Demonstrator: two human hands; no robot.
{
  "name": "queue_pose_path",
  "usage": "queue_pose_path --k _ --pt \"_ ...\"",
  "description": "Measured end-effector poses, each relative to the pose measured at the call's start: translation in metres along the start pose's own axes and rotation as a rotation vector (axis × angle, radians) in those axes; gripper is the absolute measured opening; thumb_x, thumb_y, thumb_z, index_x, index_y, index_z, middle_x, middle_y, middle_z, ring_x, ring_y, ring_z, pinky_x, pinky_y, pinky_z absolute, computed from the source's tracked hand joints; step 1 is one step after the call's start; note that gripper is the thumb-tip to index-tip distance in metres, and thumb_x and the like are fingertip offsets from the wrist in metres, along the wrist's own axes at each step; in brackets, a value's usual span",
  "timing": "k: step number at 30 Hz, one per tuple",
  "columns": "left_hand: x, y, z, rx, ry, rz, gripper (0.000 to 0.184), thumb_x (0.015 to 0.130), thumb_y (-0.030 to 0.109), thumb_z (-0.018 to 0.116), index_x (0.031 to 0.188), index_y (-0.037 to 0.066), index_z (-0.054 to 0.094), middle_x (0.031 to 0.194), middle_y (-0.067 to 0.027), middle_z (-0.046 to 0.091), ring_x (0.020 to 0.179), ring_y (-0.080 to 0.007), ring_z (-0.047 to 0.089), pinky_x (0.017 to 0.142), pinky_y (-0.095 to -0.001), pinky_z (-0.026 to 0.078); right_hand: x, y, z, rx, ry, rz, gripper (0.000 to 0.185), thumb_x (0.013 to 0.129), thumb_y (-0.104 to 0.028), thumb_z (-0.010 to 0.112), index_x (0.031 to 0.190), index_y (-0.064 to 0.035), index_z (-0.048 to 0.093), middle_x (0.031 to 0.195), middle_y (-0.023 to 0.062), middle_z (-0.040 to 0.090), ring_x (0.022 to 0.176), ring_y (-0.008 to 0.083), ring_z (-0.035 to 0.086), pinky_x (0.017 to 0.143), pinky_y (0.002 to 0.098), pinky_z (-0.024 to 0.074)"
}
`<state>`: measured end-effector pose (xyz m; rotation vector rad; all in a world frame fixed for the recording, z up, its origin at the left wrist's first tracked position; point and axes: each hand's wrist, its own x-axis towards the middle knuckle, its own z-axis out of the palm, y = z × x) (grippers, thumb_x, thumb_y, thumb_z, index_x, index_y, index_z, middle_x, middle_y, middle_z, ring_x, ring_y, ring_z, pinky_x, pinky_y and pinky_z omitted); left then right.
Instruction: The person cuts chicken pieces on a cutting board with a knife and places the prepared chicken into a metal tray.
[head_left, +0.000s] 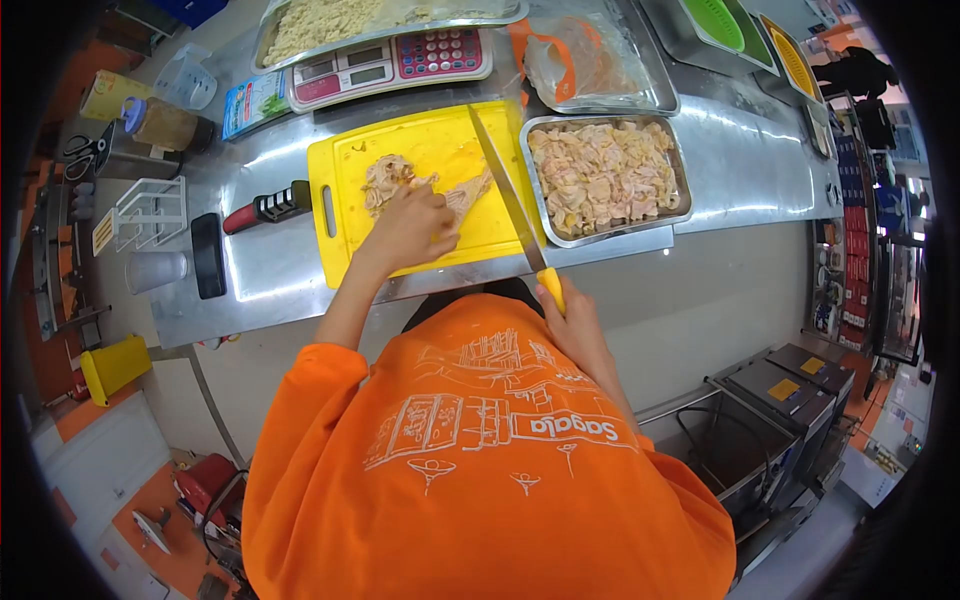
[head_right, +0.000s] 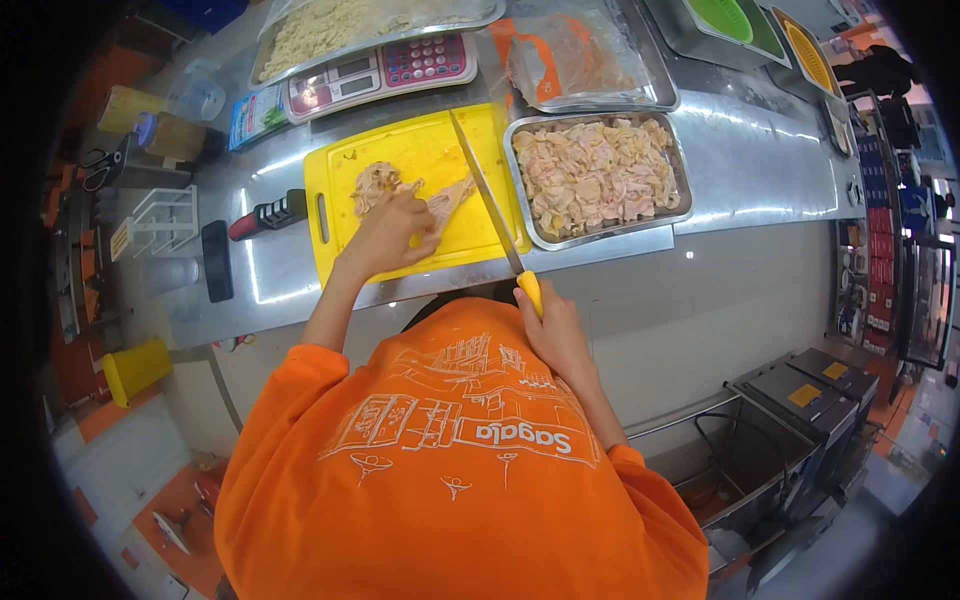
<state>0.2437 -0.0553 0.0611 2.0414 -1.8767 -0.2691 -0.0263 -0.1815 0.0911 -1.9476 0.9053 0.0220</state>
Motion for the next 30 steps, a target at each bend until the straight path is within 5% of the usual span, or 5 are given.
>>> queue_pose_path --k 9,19,25,27,30 --pt "0.023 0.0 0.042 -0.061 0.432 -0.396 0.018 0.079 0.017 0.074 0.085 0.004 0.064 0.084 -0.0112 0.061 0.088 -0.0317 0.059 0.076 -0.0416 0.047 0.002 0.012 0.002 -0.169 -0.033 -0.016 0.032 0.096 -0.029 0.059 0.095 0.0028 0.055 0.07 0.0304 0.061 0.07 0.0501 0.061 0.058 0.0536 0.0462" --pt "0.014 -0.004 0.048 -0.349 0.359 -0.641 0.015 0.081 0.011 0.072 0.084 0.001 0.062 0.075 -0.0126 0.065 0.069 -0.0267 0.064 0.063 -0.0364 0.051 -0.003 0.011 0.016 -0.161 -0.038 -0.079 0.032 0.096 -0.028 0.059 0.093 0.0032 0.054 0.07 0.0295 0.062 0.067 0.0497 0.061 0.057 0.0542 0.0465" --pt "-0.002 -0.011 0.04 -0.287 0.385 -0.7 0.012 0.08 0.008 0.069 0.083 0.001 0.06 0.076 -0.0181 0.065 0.073 -0.0351 0.065 0.065 -0.044 0.051 -0.002 0.013 0.002 -0.225 -0.007 0.013 0.032 0.097 -0.028 0.058 0.094 0.0036 0.055 0.07 0.0296 0.062 0.068 0.0497 0.061 0.058 0.0541 0.0465" --pt "-0.005 -0.012 0.032 -0.243 0.496 -0.673 0.011 0.081 0.005 0.07 0.084 0.001 0.061 0.07 -0.0126 0.065 0.064 -0.0235 0.066 0.06 -0.0339 0.052 -0.005 0.012 -0.002 -0.201 -0.001 0.021 0.033 0.097 -0.029 0.057 0.094 0.0041 0.055 0.069 0.0301 0.061 0.068 0.0502 0.06 0.058 0.0541 0.0465" --pt "-0.016 -0.009 0.013 -0.254 0.579 -0.754 0.01 0.081 0.005 0.069 0.083 0.001 0.06 0.069 -0.0125 0.065 0.063 -0.0235 0.066 0.06 -0.0337 0.052 -0.005 0.012 0.002 -0.191 0.026 0.04 0.033 0.097 -0.029 0.057 0.093 0.0041 0.055 0.068 0.0303 0.061 0.068 0.0505 0.06 0.058 0.0541 0.0466"
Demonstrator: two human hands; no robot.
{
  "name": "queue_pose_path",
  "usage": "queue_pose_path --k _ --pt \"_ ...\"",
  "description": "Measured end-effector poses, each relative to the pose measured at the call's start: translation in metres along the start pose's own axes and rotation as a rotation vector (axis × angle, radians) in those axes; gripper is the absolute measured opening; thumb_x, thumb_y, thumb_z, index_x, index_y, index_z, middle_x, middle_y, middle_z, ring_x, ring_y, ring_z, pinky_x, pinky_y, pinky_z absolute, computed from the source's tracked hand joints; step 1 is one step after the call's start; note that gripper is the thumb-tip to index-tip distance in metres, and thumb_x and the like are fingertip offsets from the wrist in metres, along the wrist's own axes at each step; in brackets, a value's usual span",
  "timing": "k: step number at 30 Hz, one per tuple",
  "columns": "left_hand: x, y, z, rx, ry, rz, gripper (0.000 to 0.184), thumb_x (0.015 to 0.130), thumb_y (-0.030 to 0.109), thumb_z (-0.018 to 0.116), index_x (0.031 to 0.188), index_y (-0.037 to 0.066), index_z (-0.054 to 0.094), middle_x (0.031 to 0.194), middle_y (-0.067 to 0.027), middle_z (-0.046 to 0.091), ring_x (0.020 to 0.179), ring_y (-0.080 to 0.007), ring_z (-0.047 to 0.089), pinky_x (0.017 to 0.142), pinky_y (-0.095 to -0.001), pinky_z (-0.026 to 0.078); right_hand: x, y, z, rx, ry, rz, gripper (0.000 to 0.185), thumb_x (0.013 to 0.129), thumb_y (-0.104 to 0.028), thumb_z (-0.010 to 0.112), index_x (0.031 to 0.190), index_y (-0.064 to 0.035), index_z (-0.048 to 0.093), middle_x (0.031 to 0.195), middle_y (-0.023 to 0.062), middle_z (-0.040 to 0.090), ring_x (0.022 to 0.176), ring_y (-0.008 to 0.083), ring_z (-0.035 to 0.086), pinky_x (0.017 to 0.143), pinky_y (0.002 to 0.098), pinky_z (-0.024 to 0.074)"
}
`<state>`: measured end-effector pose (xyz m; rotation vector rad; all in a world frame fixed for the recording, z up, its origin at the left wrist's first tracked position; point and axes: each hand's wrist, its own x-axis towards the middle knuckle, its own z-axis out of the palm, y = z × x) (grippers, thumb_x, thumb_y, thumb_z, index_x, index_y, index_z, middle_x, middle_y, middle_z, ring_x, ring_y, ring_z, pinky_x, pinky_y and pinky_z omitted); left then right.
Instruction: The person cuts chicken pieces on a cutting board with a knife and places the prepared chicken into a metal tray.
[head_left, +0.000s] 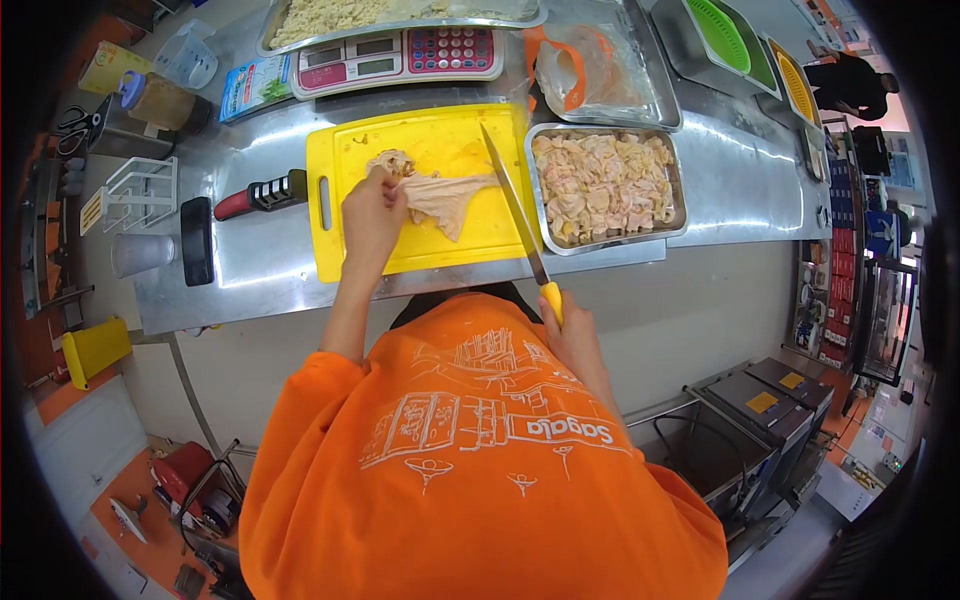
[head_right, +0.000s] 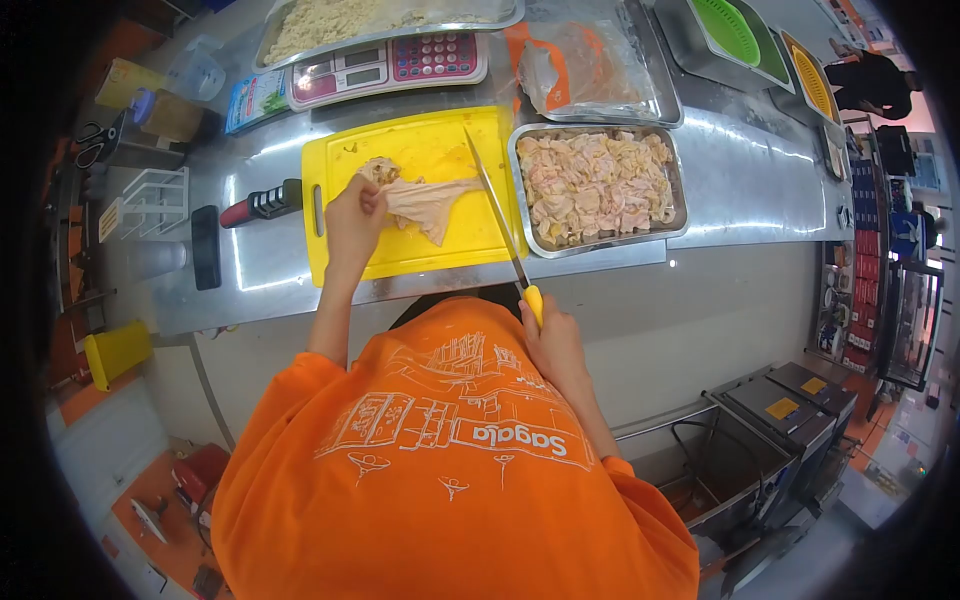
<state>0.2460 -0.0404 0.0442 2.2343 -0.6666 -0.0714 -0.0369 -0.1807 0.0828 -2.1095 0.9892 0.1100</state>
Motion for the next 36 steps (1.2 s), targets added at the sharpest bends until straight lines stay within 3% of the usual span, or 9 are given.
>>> queue_pose_path --k 3,6,10,13,15,18,25,33,36 --pt "-0.011 0.0 -0.012 0.068 -0.118 -0.117 0.014 0.079 0.007 0.071 0.084 0.001 0.059 0.072 -0.0141 0.064 0.069 -0.0307 0.064 0.063 -0.0411 0.05 0.0 0.002 0.003 -0.016 0.027 -0.014 0.033 0.097 -0.029 0.057 0.092 0.0038 0.053 0.067 0.0302 0.061 0.066 0.0505 0.06 0.057 0.0546 0.0465" --pt "-0.019 -0.004 -0.003 0.098 -0.113 -0.041 0.014 0.079 0.007 0.071 0.083 0.001 0.058 0.071 -0.0138 0.062 0.069 -0.0298 0.062 0.064 -0.0413 0.05 0.002 -0.004 0.007 -0.019 0.027 -0.045 0.034 0.097 -0.029 0.057 0.091 0.0033 0.052 0.066 0.0301 0.061 0.065 0.0501 0.06 0.055 0.0553 0.0465" --pt "-0.018 0.005 -0.001 0.065 -0.153 -0.095 0.014 0.079 0.007 0.071 0.085 0.003 0.059 0.078 -0.0139 0.061 0.078 -0.0305 0.062 0.067 -0.0417 0.05 0.006 -0.01 0.016 -0.016 -0.034 -0.136 0.034 0.097 -0.029 0.057 0.092 0.0032 0.051 0.066 0.03 0.06 0.063 0.0499 0.06 0.055 0.0559 0.0468" --pt "-0.017 0.014 -0.002 0.211 -0.041 0.049 0.018 0.077 0.008 0.073 0.089 0.004 0.059 0.085 -0.0131 0.06 0.087 -0.0316 0.06 0.071 -0.042 0.05 0.008 -0.008 0.019 -0.075 -0.076 -0.135 0.034 0.097 -0.03 0.057 0.091 0.0025 0.051 0.065 0.0296 0.061 0.063 0.0502 0.06 0.055 0.0559 0.0472" --pt "-0.018 0.03 0.005 0.126 0.063 0.322 0.023 0.075 0.01 0.074 0.092 0.006 0.059 0.089 -0.0127 0.058 0.091 -0.0327 0.058 0.074 -0.042 0.05 0.002 -0.005 0.018 -0.104 -0.054 -0.131 0.034 0.097 -0.031 0.057 0.091 0.0016 0.05 0.065 0.0291 0.061 0.062 0.0506 0.06 0.054 0.0567 0.047" --pt "-0.013 0.029 0.03 0.134 -0.052 0.378 0.024 0.074 0.01 0.074 0.092 0.004 0.059 0.088 -0.013 0.059 0.086 -0.0339 0.058 0.074 -0.0429 0.049 -0.006 -0.002 0.018 -0.134 -0.074 -0.141 0.035 0.097 -0.032 0.056 0.092 0.0008 0.049 0.064 0.029 0.061 0.061 0.0506 0.06 0.054 0.0576 0.0477" --pt "-0.01 0.009 0.055 0.075 -0.152 0.315 0.014 0.076 0.008 0.07 0.084 0.001 0.06 0.086 -0.0129 0.059 0.086 -0.0333 0.059 0.074 -0.0428 0.05 -0.011 -0.012 0.021 -0.278 -0.125 -0.019 0.036 0.097 -0.035 0.056 0.094 0.0003 0.048 0.064 0.0289 0.061 0.063 0.0501 0.062 0.055 0.0576 0.0495" --pt "-0.007 0.006 0.054 0.081 -0.195 0.322 0.011 0.077 0.007 0.068 0.083 0.0 0.062 0.086 -0.0155 0.061 0.088 -0.0338 0.06 0.077 -0.0429 0.051 0.038 -0.039 0.035 -0.202 -0.026 -0.165 0.036 0.097 -0.034 0.056 0.095 0.0019 0.052 0.069 0.0301 0.062 0.067 0.0494 0.063 0.057 0.0578 0.0494" --pt "-0.008 0.01 0.051 0.072 -0.179 0.284 0.012 0.078 0.008 0.068 0.083 -0.001 0.061 0.086 -0.0166 0.061 0.088 -0.0352 0.061 0.077 -0.0437 0.051 0.0 -0.003 0.026 -0.238 -0.089 -0.097 0.036 0.097 -0.034 0.055 0.095 0.002 0.052 0.069 0.0297 0.062 0.067 0.0493 0.062 0.058 0.0573 0.0492"
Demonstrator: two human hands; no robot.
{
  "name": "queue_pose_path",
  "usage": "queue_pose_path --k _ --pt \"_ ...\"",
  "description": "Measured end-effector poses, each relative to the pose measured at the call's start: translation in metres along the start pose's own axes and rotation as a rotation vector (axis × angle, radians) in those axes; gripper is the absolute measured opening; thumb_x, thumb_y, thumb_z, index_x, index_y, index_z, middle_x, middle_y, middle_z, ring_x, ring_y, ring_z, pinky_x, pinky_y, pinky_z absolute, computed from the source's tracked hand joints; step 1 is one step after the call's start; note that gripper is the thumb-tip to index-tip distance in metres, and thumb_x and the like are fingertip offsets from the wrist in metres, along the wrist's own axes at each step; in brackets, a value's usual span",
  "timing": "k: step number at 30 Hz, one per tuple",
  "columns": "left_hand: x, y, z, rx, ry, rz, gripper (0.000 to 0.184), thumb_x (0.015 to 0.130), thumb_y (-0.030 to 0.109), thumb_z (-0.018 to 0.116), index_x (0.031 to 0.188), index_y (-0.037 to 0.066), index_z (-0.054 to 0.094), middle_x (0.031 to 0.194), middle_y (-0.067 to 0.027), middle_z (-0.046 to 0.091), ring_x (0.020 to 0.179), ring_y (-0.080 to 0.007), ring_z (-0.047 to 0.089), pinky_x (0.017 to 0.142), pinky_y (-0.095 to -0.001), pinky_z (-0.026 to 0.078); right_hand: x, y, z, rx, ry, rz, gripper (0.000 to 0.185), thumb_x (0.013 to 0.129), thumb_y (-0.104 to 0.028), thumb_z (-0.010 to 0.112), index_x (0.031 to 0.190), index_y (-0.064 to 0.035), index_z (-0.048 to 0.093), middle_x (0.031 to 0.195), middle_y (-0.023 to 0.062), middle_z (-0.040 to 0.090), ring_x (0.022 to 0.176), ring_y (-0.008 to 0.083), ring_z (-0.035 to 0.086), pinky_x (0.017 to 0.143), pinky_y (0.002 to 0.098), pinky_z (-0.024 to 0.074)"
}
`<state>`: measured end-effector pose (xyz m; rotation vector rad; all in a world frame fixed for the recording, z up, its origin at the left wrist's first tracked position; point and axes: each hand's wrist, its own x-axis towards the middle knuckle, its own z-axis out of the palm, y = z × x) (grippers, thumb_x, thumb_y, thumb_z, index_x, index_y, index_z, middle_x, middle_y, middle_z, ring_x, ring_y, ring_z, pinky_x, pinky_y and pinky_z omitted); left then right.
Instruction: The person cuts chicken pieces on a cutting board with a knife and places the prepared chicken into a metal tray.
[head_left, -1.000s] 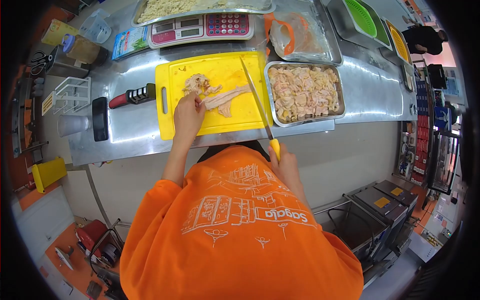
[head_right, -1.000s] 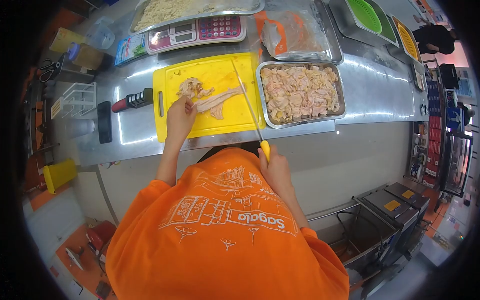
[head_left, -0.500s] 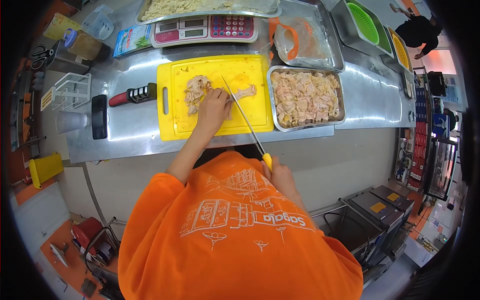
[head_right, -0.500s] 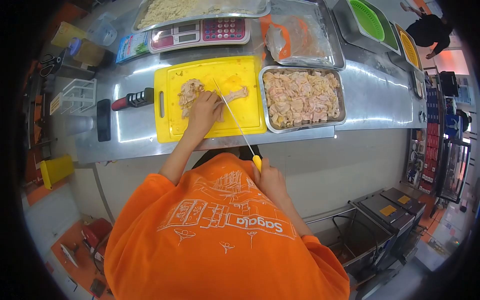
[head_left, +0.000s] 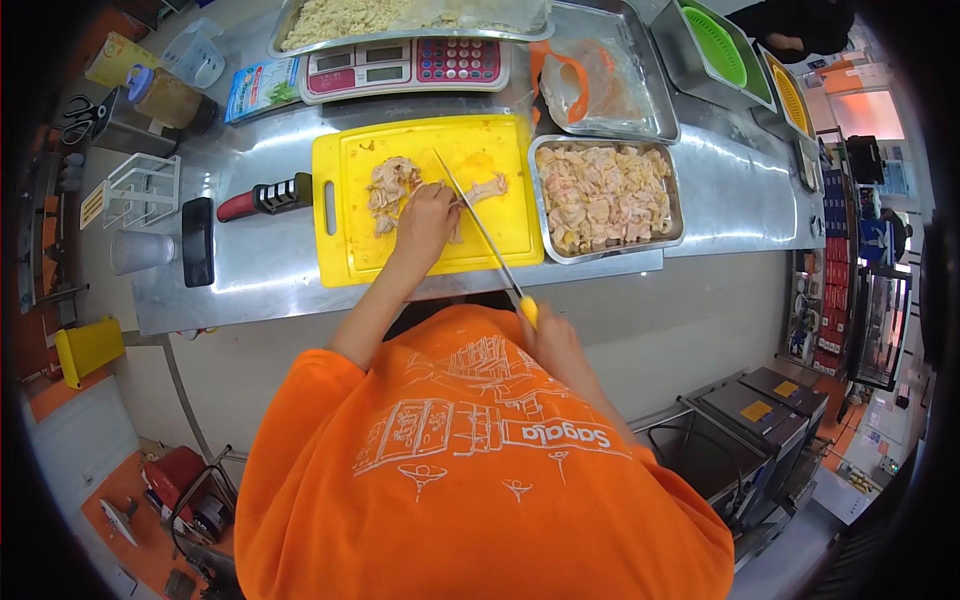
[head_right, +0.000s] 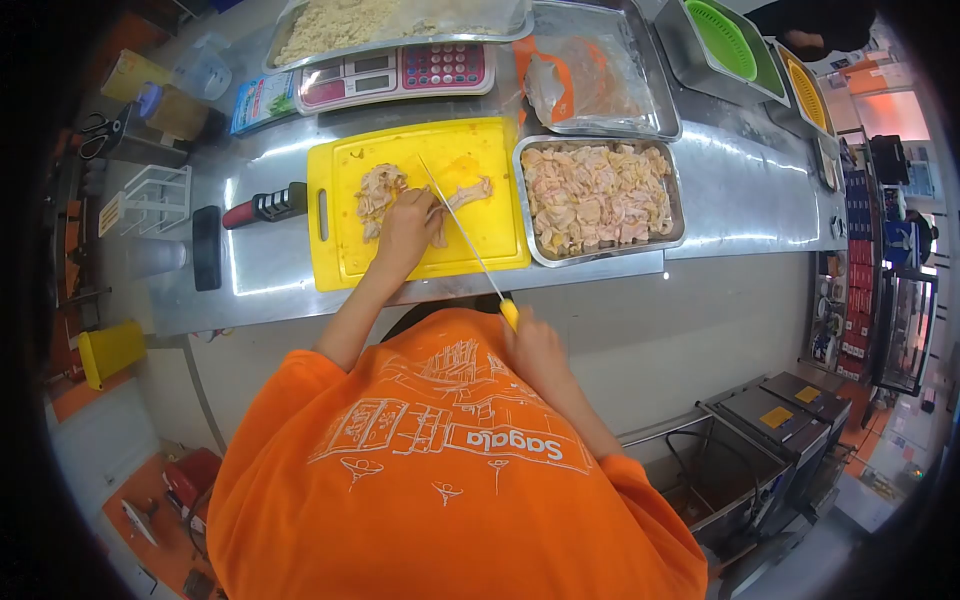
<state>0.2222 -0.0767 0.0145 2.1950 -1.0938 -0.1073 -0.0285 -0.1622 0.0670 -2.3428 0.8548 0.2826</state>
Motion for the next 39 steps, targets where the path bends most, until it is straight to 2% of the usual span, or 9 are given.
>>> queue_pose_path --k 10,12,15,18,21,25,27,34,39 --pt "-0.003 -0.006 0.002 0.05 0.073 0.011 0.018 0.078 0.007 0.068 0.093 -0.002 0.064 0.084 -0.0175 0.063 0.078 -0.0342 0.063 0.071 -0.0416 0.051 -0.002 -0.006 -0.01 0.019 0.011 0.005 0.037 0.097 -0.034 0.055 0.096 0.0029 0.053 0.071 0.0309 0.062 0.07 0.0508 0.062 0.062 0.0582 0.0489" --pt "-0.002 -0.001 -0.009 -0.176 -0.059 -0.218 0.013 0.082 0.007 0.068 0.09 -0.002 0.065 0.084 -0.0166 0.065 0.077 -0.0304 0.065 0.072 -0.0385 0.054 -0.013 -0.001 -0.016 0.063 -0.012 0.056 0.039 0.097 -0.034 0.055 0.1 0.0043 0.054 0.073 0.0315 0.063 0.073 0.0512 0.062 0.064 0.0576 0.0488" --pt "0.006 0.009 -0.023 -0.462 -0.029 -0.327 0.016 0.087 0.011 0.069 0.094 -0.003 0.065 0.084 -0.0136 0.067 0.075 -0.022 0.067 0.07 -0.0321 0.054 -0.014 0.007 -0.021 0.144 0.059 0.109 0.039 0.098 -0.034 0.054 0.1 0.005 0.055 0.073 0.0309 0.063 0.073 0.051 0.062 0.064 0.0563 0.0483" --pt "0.019 0.031 -0.032 -0.712 0.104 -0.147 0.018 0.09 0.013 0.068 0.096 -0.003 0.064 0.087 -0.0115 0.067 0.077 -0.0152 0.066 0.069 -0.0277 0.053 -0.002 0.008 -0.022 0.223 0.081 0.122 0.039 0.098 -0.034 0.054 0.096 0.0056 0.057 0.073 0.0309 0.063 0.073 0.0504 0.062 0.064 0.0548 0.0479" --pt "0.026 0.038 -0.029 -0.753 0.196 -0.038 0.011 0.088 0.006 0.066 0.095 -0.003 0.063 0.088 -0.0131 0.067 0.079 -0.0216 0.066 0.072 -0.0316 0.052 0.003 0.007 -0.021 0.265 0.127 0.097 0.04 0.098 -0.033 0.054 0.094 0.0061 0.058 0.074 0.0315 0.062 0.073 0.05 0.062 0.063 0.054 0.0475" --pt "-0.004 0.005 -0.027 -0.307 0.095 0.117 0.011 0.085 -0.001 0.064 0.096 0.0 0.063 0.094 -0.0127 0.067 0.088 -0.0248 0.065 0.079 -0.0327 0.051 -0.001 0.007 -0.018 0.359 0.155 0.08 0.039 0.098 -0.033 0.055 0.096 0.0065 0.057 0.074 0.0317 0.062 0.073 0.0499 0.062 0.062 0.0536 0.0471" --pt "-0.022 -0.005 -0.027 -0.187 0.051 0.005 0.011 0.082 -0.001 0.062 0.093 -0.001 0.061 0.091 -0.0152 0.062 0.093 -0.0366 0.059 0.082 -0.0416 0.048 -0.004 0.005 -0.02 0.332 0.143 0.097 0.039 0.098 -0.032 0.055 0.096 0.0064 0.057 0.074 0.0314 0.062 0.073 0.0501 0.061 0.062 0.0534 0.0469" --pt "-0.016 0.01 -0.013 -0.013 0.203 0.039 0.022 0.08 0.011 0.073 0.095 0.002 0.061 0.092 -0.0143 0.061 0.092 -0.0344 0.059 0.079 -0.0417 0.049 -0.006 -0.01 -0.015 0.346 0.043 0.031 0.037 0.097 -0.032 0.056 0.099 0.0053 0.056 0.073 0.031 0.062 0.073 0.0505 0.061 0.062 0.0536 0.047" --pt "-0.017 -0.009 0.001 -0.007 0.13 -0.004 0.019 0.078 0.011 0.074 0.091 0.002 0.062 0.088 -0.0143 0.058 0.088 -0.0343 0.059 0.077 -0.0428 0.048 -0.009 0.005 -0.013 0.168 0.035 0.034 0.035 0.097 -0.031 0.057 0.096 0.0038 0.055 0.069 0.029 0.062 0.069 0.0499 0.061 0.06 0.0547 0.048"
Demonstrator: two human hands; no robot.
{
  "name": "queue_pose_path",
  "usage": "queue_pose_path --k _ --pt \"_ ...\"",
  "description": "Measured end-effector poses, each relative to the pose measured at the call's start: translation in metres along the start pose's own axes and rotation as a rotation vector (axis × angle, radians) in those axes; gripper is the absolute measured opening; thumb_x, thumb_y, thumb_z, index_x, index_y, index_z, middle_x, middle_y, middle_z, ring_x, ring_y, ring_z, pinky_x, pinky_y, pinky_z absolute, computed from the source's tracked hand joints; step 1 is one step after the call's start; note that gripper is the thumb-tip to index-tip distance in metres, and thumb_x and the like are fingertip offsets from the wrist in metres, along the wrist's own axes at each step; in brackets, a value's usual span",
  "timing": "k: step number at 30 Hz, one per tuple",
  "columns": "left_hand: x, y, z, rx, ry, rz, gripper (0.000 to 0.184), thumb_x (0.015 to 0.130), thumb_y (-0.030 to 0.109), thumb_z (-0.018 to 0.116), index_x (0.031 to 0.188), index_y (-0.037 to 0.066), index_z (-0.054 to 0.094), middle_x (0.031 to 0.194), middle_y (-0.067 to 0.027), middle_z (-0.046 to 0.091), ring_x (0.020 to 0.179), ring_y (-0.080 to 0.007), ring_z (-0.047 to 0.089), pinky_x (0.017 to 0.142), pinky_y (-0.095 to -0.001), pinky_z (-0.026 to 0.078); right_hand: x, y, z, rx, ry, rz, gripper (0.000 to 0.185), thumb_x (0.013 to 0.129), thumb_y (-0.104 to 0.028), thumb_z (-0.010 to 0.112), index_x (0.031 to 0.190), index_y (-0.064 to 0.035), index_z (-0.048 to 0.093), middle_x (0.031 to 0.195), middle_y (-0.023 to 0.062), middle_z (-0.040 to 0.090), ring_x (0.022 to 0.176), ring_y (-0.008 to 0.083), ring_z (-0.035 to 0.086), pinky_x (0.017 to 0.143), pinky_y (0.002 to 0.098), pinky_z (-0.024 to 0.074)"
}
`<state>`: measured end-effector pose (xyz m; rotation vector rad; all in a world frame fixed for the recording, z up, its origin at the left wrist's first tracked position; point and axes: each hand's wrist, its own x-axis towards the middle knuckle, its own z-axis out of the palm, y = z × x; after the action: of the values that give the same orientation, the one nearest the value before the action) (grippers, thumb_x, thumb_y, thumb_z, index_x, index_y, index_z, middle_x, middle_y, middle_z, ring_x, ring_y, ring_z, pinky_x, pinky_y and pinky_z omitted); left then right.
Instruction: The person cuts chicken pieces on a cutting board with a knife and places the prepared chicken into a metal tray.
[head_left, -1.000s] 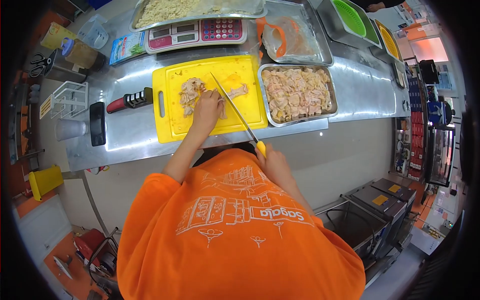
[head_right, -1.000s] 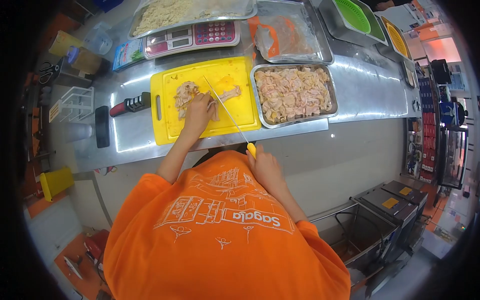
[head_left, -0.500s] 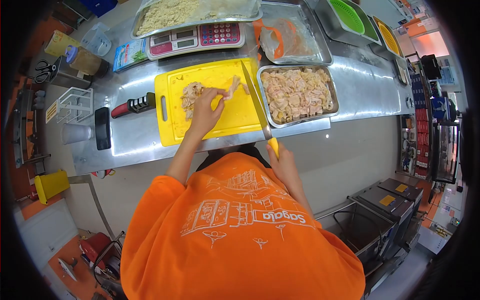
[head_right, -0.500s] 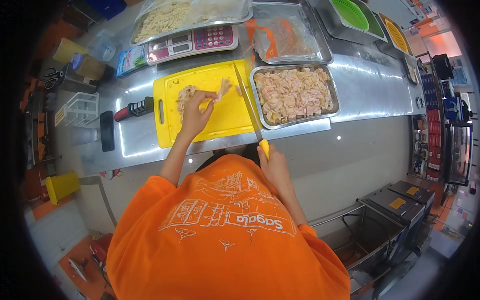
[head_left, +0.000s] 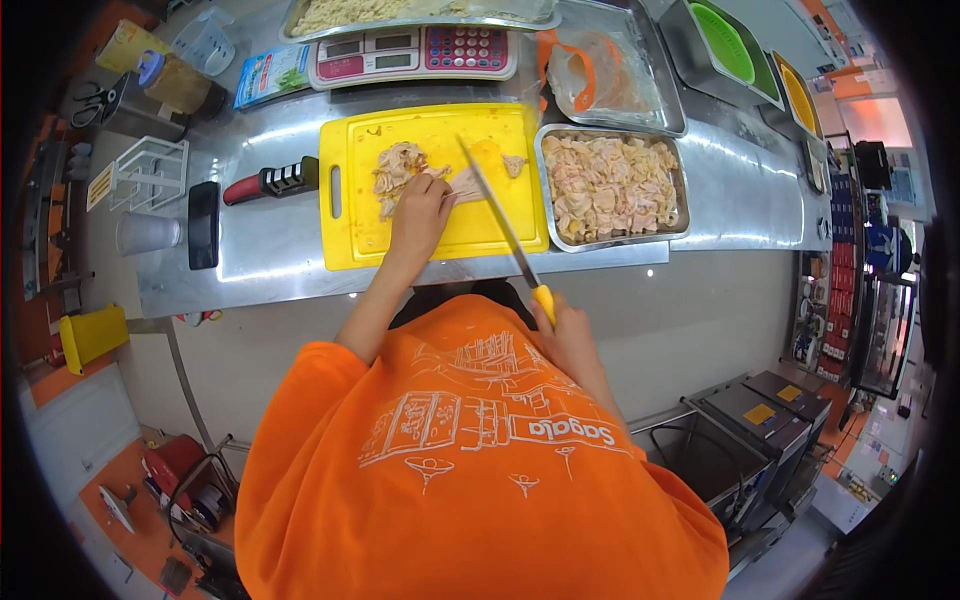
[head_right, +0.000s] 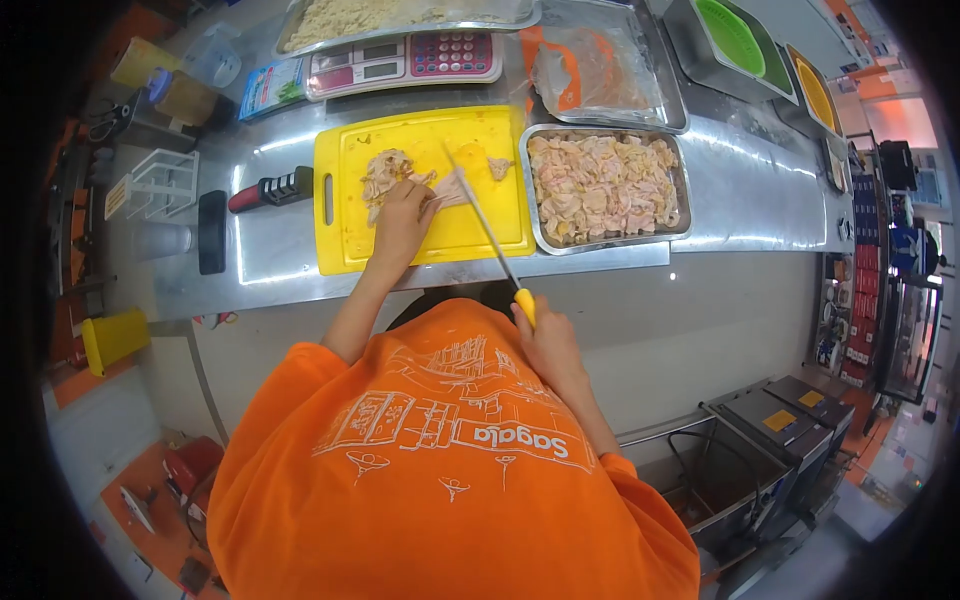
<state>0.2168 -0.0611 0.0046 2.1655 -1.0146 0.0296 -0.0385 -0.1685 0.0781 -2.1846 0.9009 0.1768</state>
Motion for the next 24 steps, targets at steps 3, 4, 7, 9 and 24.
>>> queue_pose_path --k 3,4,7,9,24 --pt "-0.002 0.0 -0.006 -0.035 -0.009 0.008 0.017 0.079 0.009 0.073 0.09 0.002 0.063 0.087 -0.0144 0.058 0.086 -0.0341 0.058 0.076 -0.0428 0.048 -0.001 -0.001 -0.007 -0.013 0.001 0.03 0.036 0.097 -0.032 0.057 0.096 0.0039 0.054 0.067 0.0288 0.062 0.067 0.0496 0.061 0.059 0.0547 0.0481" --pt "0.0 0.003 -0.007 -0.055 -0.017 0.017 0.016 0.079 0.008 0.072 0.091 0.002 0.062 0.087 -0.0144 0.058 0.086 -0.0341 0.058 0.076 -0.0426 0.048 -0.001 -0.001 -0.006 -0.016 0.002 0.032 0.036 0.097 -0.032 0.057 0.096 0.0039 0.054 0.067 0.0288 0.062 0.067 0.0496 0.061 0.059 0.0547 0.0481" --pt "0.005 0.02 -0.011 -0.112 0.066 -0.035 0.015 0.078 0.006 0.071 0.09 0.002 0.062 0.087 -0.0145 0.058 0.086 -0.0341 0.058 0.075 -0.042 0.049 -0.001 -0.006 0.002 -0.022 0.005 -0.013 0.037 0.097 -0.033 0.057 0.095 0.0035 0.054 0.065 0.029 0.061 0.065 0.0497 0.061 0.056 0.0548 0.0482" --pt "0.003 0.012 -0.007 -0.067 0.023 -0.02 0.015 0.078 0.006 0.071 0.088 0.002 0.062 0.088 -0.0141 0.058 0.088 -0.0336 0.058 0.077 -0.0418 0.049 -0.002 -0.008 0.008 -0.092 -0.026 -0.077 0.036 0.097 -0.034 0.057 0.094 0.0024 0.053 0.064 0.0287 0.061 0.062 0.0496 0.061 0.054 0.0547 0.0488" --pt "0.003 -0.002 0.002 -0.058 -0.074 0.111 0.013 0.078 0.001 0.068 0.089 0.001 0.062 0.087 -0.0142 0.059 0.089 -0.0332 0.059 0.078 -0.0413 0.049 0.024 -0.022 0.023 -0.188 -0.032 -0.083 0.037 0.096 -0.033 0.057 0.095 0.0032 0.052 0.063 0.0286 0.061 0.06 0.0477 0.062 0.052 0.0551 0.0492"
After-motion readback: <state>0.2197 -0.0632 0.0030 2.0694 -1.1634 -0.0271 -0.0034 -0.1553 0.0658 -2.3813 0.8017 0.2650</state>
